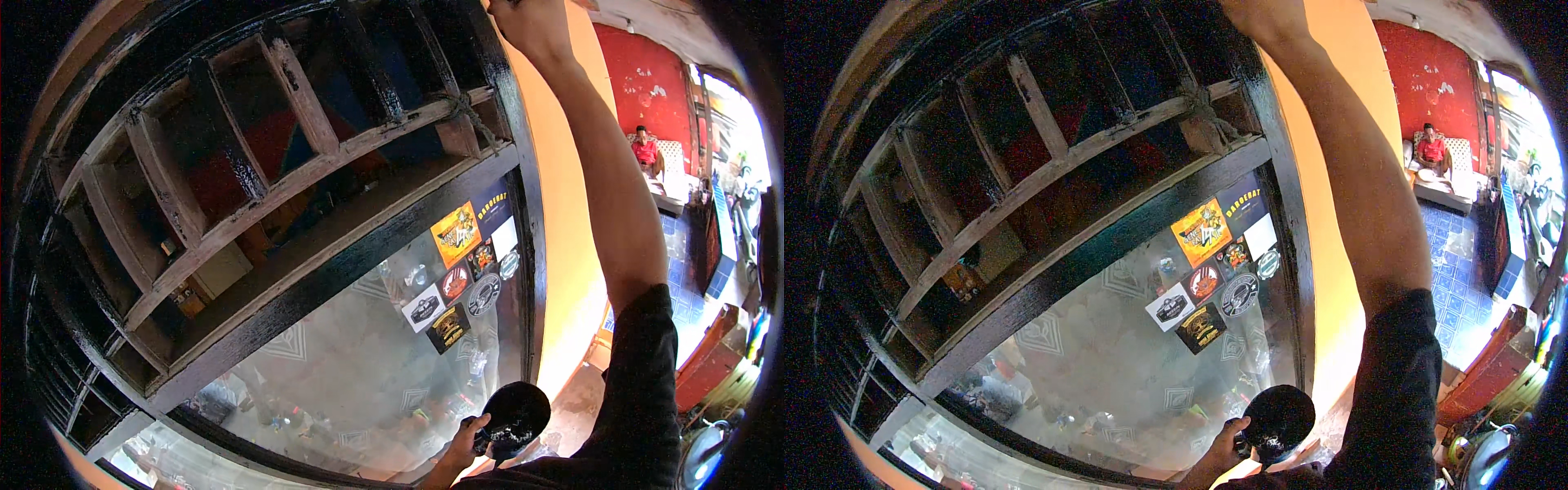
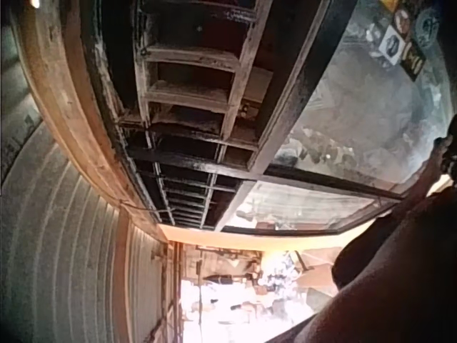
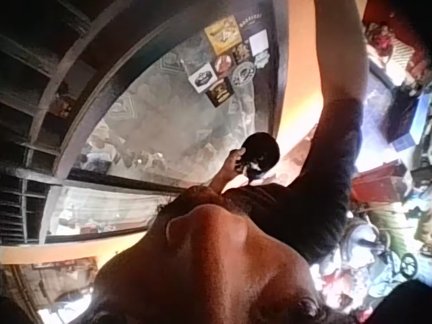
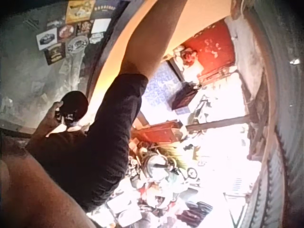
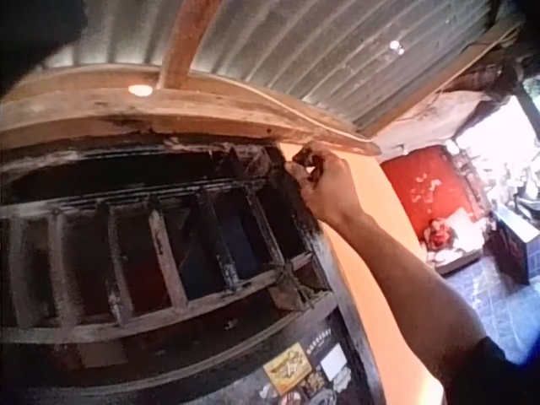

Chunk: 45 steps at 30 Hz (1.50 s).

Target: The person uses a brush to apply black paint to the wooden frame and slats above a glass door, occasionally dipping the brush into a small container held in the other hand.

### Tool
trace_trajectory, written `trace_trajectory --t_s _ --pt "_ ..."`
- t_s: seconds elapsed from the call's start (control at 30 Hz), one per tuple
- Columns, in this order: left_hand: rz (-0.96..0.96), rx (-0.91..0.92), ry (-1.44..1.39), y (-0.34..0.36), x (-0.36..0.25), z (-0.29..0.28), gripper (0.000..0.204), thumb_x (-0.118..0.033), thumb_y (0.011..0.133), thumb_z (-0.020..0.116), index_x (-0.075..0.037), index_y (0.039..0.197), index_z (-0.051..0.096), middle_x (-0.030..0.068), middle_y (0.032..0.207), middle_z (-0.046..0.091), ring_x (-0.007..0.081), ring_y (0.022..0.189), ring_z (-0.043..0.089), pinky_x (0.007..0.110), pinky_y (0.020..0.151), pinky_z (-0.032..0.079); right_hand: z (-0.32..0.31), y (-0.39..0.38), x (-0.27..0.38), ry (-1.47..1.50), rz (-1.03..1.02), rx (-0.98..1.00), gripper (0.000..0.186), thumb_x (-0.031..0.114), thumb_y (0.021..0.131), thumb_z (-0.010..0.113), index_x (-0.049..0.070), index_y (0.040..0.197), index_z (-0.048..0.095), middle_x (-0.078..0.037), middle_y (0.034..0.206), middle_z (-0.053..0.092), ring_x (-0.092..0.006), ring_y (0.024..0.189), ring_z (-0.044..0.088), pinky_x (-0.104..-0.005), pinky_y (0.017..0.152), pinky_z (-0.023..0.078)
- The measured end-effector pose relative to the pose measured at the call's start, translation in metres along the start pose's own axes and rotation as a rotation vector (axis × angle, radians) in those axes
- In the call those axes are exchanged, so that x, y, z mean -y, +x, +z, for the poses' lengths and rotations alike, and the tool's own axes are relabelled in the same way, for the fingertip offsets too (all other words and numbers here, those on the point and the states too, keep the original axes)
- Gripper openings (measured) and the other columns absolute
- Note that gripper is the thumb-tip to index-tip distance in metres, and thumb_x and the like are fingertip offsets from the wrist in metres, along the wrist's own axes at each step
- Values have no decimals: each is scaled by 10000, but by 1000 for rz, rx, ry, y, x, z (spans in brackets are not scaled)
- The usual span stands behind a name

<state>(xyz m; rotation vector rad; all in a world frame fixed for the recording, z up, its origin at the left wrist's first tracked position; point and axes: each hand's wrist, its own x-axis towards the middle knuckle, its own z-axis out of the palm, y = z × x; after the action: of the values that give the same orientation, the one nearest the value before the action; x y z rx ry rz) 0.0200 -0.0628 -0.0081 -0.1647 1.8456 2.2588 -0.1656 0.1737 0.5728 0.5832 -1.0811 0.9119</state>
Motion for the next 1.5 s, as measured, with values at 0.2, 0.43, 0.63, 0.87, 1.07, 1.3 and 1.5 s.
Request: trace_trajectory --t_s 0.2,0.43,0.63,0.87,1.07,1.3,1.5 --pt "-58 147 -127 12 25 -21 650 -77 762 762 -143 1341 473 163 1122 521 298 1044 527 372 932 433 15 -16 31 303 292 -72 180 157 886 672 -3 858 596 -79 615 583 -151 527 542 -305 489 425" --pt "-81 -26 -75 -14 -32 23 403 -332 859 696 -74 1099 499 78 937 573 208 862 600 373 756 523 22 -20 34 397 604 -290 172 132 891 671 -23 895 595 -72 672 606 -167 508 543 -310 486 460" --pt "-162 -42 -214 -18 -49 25 305 -239 843 718 -70 1020 536 82 896 596 210 832 605 394 748 531 30 -34 27 304 263 -400 207 134 873 671 -6 841 521 -67 624 534 -148 565 491 -301 534 412" --pt "93 31 24 -8 2 -2 315 -200 831 726 -90 1056 535 110 1067 552 206 961 572 327 809 491 26 -33 25 124 178 -201 147 90 855 656 20 831 529 -90 561 500 -182 502 472 -342 499 407" --pt "546 162 473 5 29 -21 591 -174 768 789 -92 1273 492 154 1120 521 282 1023 545 351 883 463 27 -29 21 173 10 -210 104 52 847 640 35 828 540 -74 564 489 -140 496 451 -311 485 393" --pt "316 179 232 2 23 -4 534 -194 838 738 -101 1295 476 109 1041 537 229 1021 531 332 935 420 15 -24 14 349 235 -102 119 71 856 669 20 841 562 -69 611 545 -132 551 498 -287 533 420" --pt "-29 38 -124 -4 0 17 389 -274 842 722 -82 1086 488 77 914 555 176 816 603 301 698 510 2 -24 9 -56 136 42 97 69 836 655 24 881 582 -150 666 607 -247 588 601 -347 578 472"
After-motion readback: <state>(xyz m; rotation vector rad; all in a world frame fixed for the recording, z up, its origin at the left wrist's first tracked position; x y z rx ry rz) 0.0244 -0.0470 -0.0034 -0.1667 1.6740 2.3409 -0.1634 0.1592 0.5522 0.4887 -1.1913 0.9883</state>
